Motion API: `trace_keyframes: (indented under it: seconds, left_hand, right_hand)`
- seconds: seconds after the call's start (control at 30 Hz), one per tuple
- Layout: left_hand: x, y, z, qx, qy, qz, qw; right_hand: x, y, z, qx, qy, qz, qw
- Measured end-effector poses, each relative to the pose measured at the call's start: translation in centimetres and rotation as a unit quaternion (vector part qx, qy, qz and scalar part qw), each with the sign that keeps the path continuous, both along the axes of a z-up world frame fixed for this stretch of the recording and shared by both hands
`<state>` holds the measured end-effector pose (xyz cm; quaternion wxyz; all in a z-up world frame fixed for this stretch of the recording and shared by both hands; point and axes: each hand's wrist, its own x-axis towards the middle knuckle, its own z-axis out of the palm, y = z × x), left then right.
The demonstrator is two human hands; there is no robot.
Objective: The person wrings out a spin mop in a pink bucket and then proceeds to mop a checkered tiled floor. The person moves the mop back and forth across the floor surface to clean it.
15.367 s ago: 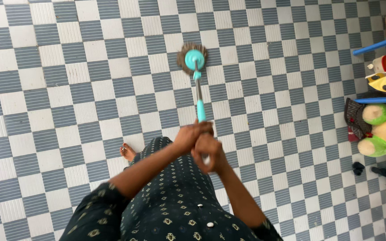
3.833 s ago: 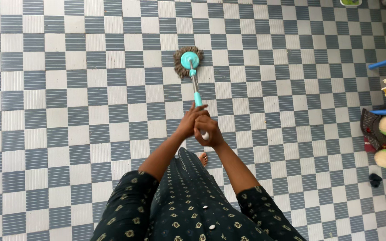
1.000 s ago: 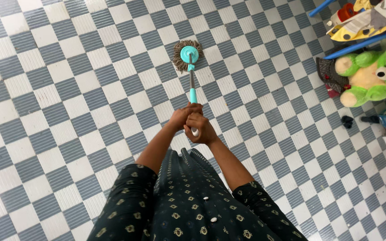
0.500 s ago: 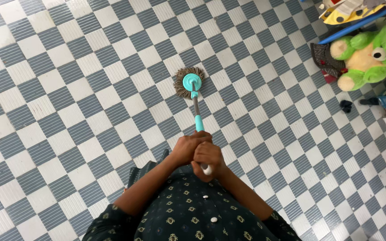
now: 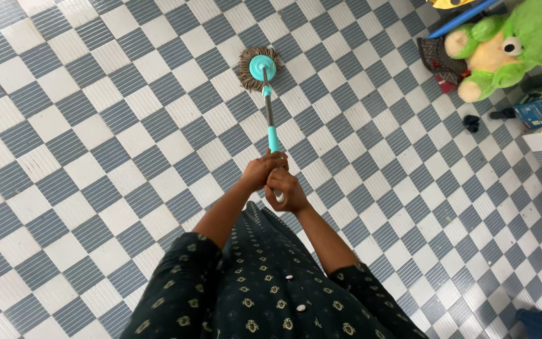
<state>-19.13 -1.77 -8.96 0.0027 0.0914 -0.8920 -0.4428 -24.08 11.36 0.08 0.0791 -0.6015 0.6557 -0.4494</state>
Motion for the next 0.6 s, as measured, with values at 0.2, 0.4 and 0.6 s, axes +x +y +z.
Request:
trace_keyframes:
  seconds: [0.2,0.4,0.6]
  left_hand:
    - [4.5,2.6,6.7,-0.009,-0.007,-0.034,0.999]
    - [5.0,4.5,8.8,-0.017,0.075,-0.073,0.994]
    - [-0.7,3.9,1.6,-0.037,0.004,-0.057,0.998]
  right_hand:
    - [3.4,2.5,7.9,0.036,-0.036,0.007,0.999]
    - [3.7,3.1,10.0,-0.087,-0.032,-0.004,0.996]
    - [-0.4,2.4,4.2,-0.092,0.021,-0.043,0.995]
